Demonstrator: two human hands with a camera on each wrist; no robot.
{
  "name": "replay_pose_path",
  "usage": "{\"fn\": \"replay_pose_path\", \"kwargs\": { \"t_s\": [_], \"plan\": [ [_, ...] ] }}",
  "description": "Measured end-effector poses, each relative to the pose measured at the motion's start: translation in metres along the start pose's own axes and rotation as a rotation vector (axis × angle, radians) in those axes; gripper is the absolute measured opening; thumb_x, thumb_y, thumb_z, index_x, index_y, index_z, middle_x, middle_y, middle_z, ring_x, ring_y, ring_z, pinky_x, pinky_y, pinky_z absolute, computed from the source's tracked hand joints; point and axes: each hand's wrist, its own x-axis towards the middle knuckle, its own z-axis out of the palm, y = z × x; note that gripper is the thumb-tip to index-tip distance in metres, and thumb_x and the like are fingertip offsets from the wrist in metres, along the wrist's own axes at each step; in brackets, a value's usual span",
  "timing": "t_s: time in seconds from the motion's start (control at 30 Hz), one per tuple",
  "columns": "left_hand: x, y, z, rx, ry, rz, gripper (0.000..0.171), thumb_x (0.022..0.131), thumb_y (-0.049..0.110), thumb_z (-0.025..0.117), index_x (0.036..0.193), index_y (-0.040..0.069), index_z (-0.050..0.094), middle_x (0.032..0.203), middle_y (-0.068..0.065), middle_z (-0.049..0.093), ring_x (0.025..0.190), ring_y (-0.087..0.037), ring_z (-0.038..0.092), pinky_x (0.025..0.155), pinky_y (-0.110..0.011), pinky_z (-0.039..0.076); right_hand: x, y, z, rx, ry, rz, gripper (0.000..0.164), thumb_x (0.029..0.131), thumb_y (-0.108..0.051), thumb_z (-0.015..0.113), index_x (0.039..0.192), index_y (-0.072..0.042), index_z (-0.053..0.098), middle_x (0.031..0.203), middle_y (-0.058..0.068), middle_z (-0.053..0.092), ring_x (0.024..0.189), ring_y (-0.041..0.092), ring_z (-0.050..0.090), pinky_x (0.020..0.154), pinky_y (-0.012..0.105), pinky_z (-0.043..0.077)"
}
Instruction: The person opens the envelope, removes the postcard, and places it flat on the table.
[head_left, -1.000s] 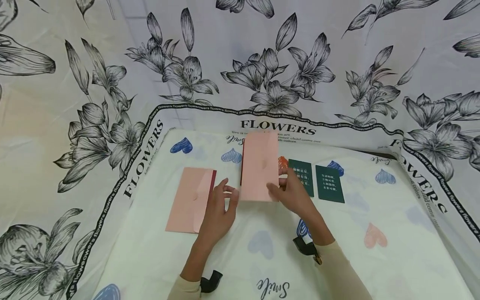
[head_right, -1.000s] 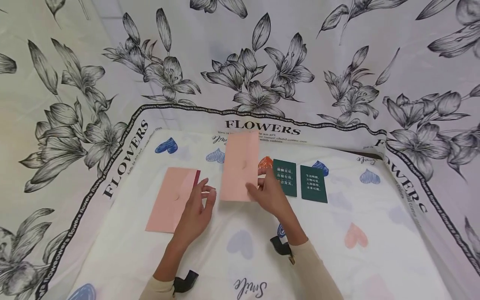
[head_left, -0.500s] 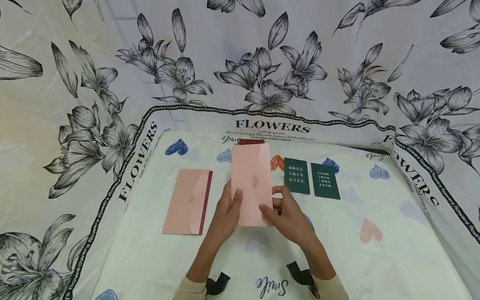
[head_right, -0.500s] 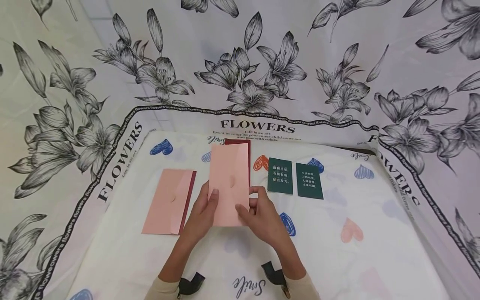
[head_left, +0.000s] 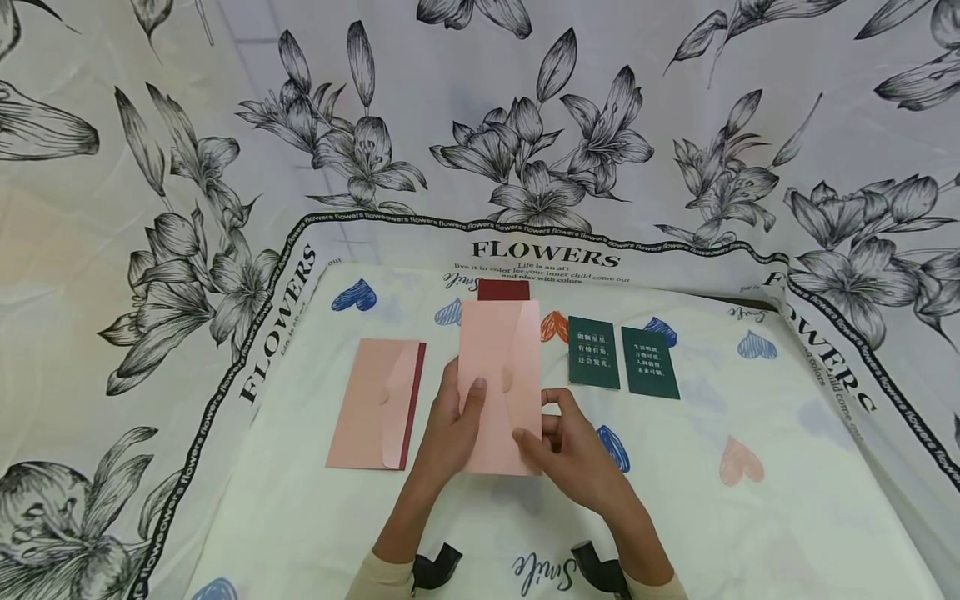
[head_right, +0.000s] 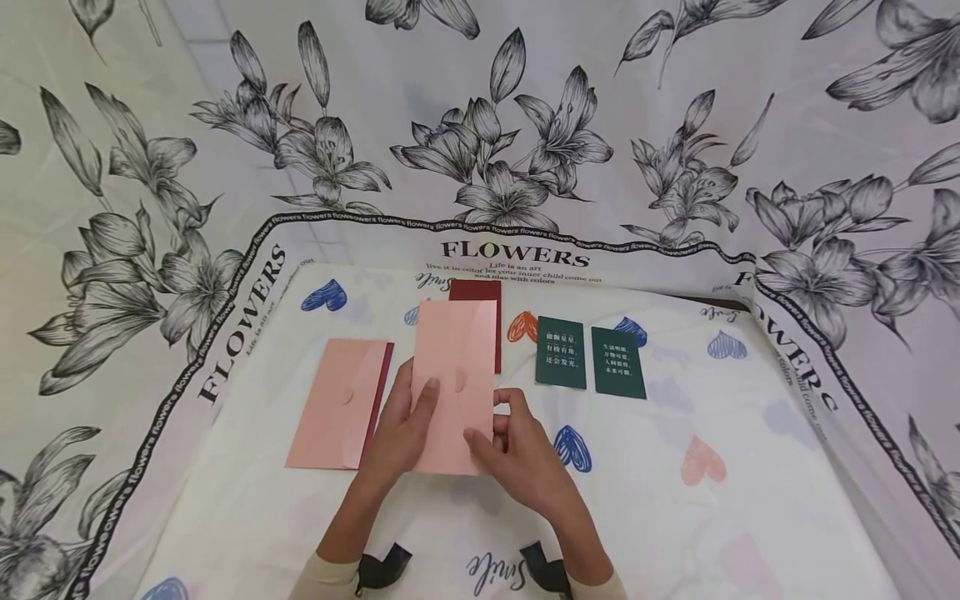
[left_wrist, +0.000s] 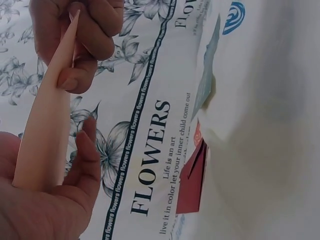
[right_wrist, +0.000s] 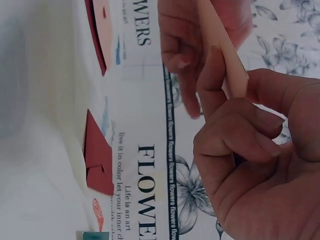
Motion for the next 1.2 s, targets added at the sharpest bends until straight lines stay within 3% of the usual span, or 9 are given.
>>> {"fn": "replay_pose_path", "kwargs": {
  "t_s": [0.13,0.33,0.6,0.73,0.9,1.07,1.2],
  "plan": [
    [-0.002,0.003,0.002,-0.011,0.013,0.052,0.054,0.111,0.036,0.054,0.160,0.027,0.033,0.138,-0.002,0.060,0.119,-0.022,0.064,0.106,-0.052,0.051,-0.002,0.002,0.000,-0.070,0.053,-0.020,0.056,0.103,-0.025,0.073,0.145,-0.010,0.038,0.103,0.005,0.078,0.067,0.017,0.059,0.056,0.026,0.046],
    [-0.007,0.005,0.012,0.034,0.020,0.150,0.050,0.113,0.033,0.050,0.158,0.023,0.031,0.125,-0.006,0.066,0.096,-0.018,0.073,0.081,-0.036,0.062,-0.002,0.004,0.005,-0.288,0.222,-0.088,0.073,0.099,-0.044,0.075,0.155,-0.021,0.033,0.102,-0.003,0.072,0.060,0.018,0.058,0.051,0.027,0.048],
    [-0.012,0.009,0.018,0.077,0.019,0.175,0.047,0.114,0.031,0.048,0.157,0.022,0.031,0.134,-0.003,0.061,0.111,-0.016,0.066,0.092,-0.038,0.057,-0.002,0.005,0.006,-0.460,0.262,-0.150,0.078,0.096,-0.040,0.080,0.154,-0.014,0.034,0.090,-0.006,0.067,0.056,0.008,0.052,0.048,0.025,0.047],
    [-0.014,0.008,0.017,0.076,0.011,0.175,0.048,0.114,0.031,0.048,0.158,0.022,0.031,0.135,-0.003,0.061,0.113,-0.015,0.065,0.094,-0.040,0.056,-0.003,0.008,0.001,-0.427,0.215,-0.132,0.072,0.100,-0.042,0.075,0.154,-0.015,0.035,0.089,-0.008,0.069,0.056,0.008,0.053,0.049,0.025,0.047],
    [-0.013,0.007,0.017,0.052,-0.002,0.167,0.048,0.114,0.033,0.049,0.158,0.023,0.031,0.128,-0.003,0.065,0.106,-0.014,0.069,0.090,-0.037,0.058,-0.008,0.010,-0.010,-0.309,0.163,-0.125,0.061,0.103,-0.039,0.071,0.152,-0.021,0.038,0.088,-0.008,0.070,0.059,0.012,0.057,0.053,0.027,0.050],
    [-0.012,0.008,0.017,0.027,-0.016,0.157,0.047,0.114,0.033,0.049,0.157,0.024,0.032,0.123,-0.003,0.066,0.102,-0.014,0.071,0.088,-0.036,0.059,-0.012,0.011,-0.022,-0.256,0.121,-0.157,0.058,0.104,-0.038,0.069,0.154,-0.024,0.042,0.103,-0.007,0.075,0.068,0.014,0.066,0.060,0.030,0.056],
    [-0.011,0.010,0.016,0.003,-0.018,0.146,0.046,0.114,0.032,0.049,0.156,0.023,0.033,0.123,-0.003,0.064,0.102,-0.016,0.069,0.088,-0.039,0.058,-0.015,0.015,-0.035,-0.219,0.144,-0.174,0.054,0.106,-0.032,0.068,0.155,-0.027,0.044,0.116,-0.002,0.074,0.073,0.016,0.070,0.064,0.032,0.057]
  ]
}}
